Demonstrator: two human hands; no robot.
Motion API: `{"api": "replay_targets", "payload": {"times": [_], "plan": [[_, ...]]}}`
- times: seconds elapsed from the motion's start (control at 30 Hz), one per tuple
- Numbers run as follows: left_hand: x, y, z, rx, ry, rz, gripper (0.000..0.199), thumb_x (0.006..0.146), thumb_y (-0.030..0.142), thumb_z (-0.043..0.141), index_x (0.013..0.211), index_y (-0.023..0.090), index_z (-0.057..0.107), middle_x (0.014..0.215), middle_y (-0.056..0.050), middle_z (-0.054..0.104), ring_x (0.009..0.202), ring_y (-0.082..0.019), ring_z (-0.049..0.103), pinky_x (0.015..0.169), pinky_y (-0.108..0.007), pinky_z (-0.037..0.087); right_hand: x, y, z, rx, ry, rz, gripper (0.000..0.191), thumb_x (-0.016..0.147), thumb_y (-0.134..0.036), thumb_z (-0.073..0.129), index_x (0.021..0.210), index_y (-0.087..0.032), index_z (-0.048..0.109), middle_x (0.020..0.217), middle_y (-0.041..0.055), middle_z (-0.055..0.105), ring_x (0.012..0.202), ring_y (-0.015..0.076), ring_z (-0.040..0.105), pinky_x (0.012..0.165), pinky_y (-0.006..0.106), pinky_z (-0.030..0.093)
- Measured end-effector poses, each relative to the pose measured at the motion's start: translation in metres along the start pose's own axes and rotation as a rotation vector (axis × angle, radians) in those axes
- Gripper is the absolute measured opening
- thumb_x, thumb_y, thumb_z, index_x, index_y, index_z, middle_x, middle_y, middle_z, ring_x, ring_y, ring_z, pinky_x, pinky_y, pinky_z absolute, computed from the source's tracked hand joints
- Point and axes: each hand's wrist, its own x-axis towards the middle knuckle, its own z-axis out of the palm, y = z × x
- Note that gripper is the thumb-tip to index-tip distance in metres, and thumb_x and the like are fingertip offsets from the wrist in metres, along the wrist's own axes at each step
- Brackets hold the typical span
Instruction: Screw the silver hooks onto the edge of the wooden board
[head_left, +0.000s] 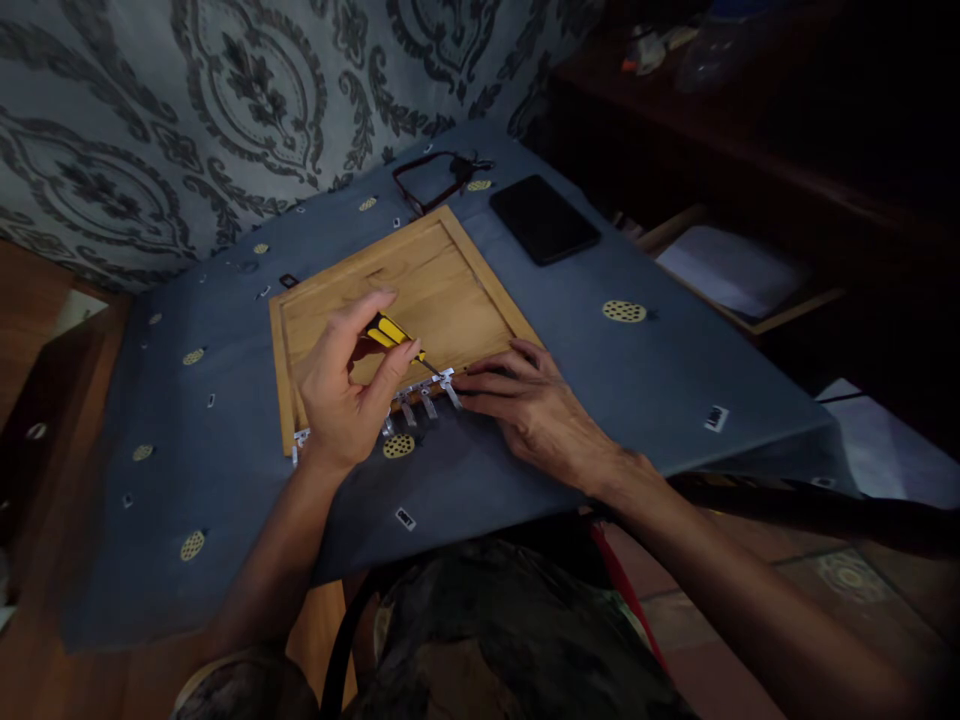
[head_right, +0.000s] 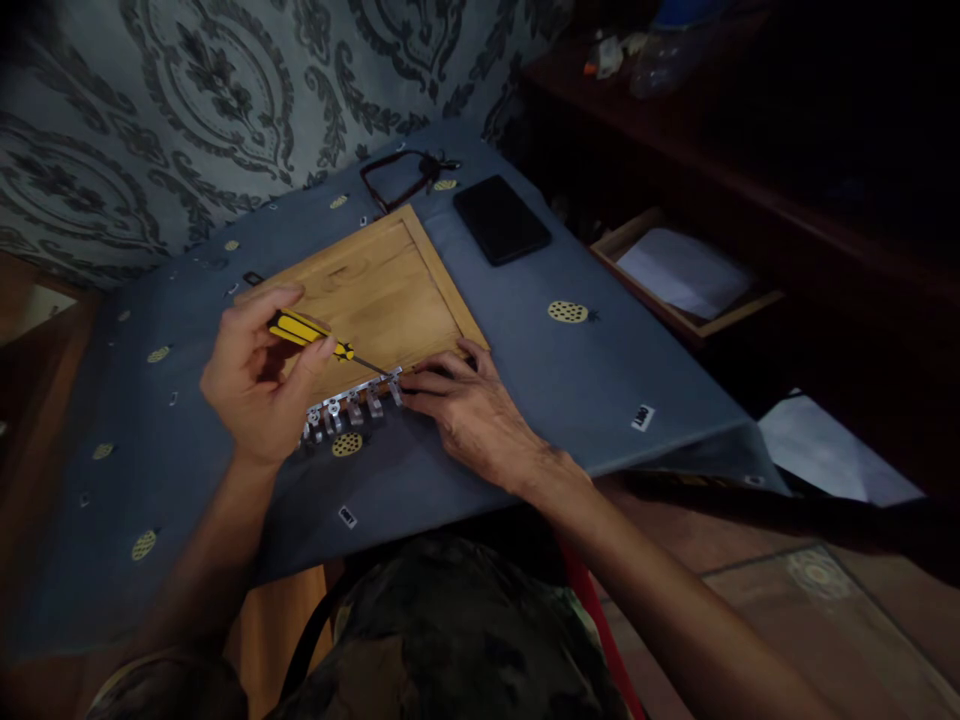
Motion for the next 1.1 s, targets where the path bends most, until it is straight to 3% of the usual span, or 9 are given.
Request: {"api": "replay_targets", "payload": {"times": [0.4,0.57,1.1], "plan": [[-0.0042,-0.0004,0.0036,0.06,-0.021,0.018,0.034,0.088,0.023,0.074,0.12,0.022,0.061,0.107,0.0,0.071,0.077,-0.009,0.07,0.073,-0.021,0.062,0.0014,-0.0025,-0.0019,0.012,-0.022,0.022,0.049,0.081,0.001,0.05,0.11,-0.031,0.075,0.125,-0.0005,0.074,0.123,0.025,0.059,0.115,0.059,0.028],[-0.003,0.002,0.0015,0.017,-0.007,0.024,0.038,0.087,0.018,0.074,0.121,0.021,0.061,0.112,-0.001,0.069,0.084,-0.01,0.07,0.074,-0.02,0.061,0.0009,-0.0007,-0.0011,0.012,-0.014,0.01,0.046,0.081,-0.001,0.052,0.11,-0.028,0.074,0.125,-0.0006,0.074,0.122,0.0253,0.059,0.115,0.059,0.027],[-0.0013,0.0016,-0.0001,0.085,-0.028,0.014,0.03,0.091,0.028,0.07,0.119,0.022,0.06,0.107,0.0,0.07,0.074,-0.01,0.069,0.069,-0.022,0.061,0.0011,-0.0011,-0.001,0.009,-0.021,0.018,0.051,0.08,0.0,0.051,0.112,-0.032,0.075,0.125,-0.001,0.074,0.121,0.0256,0.059,0.114,0.06,0.029]]}}
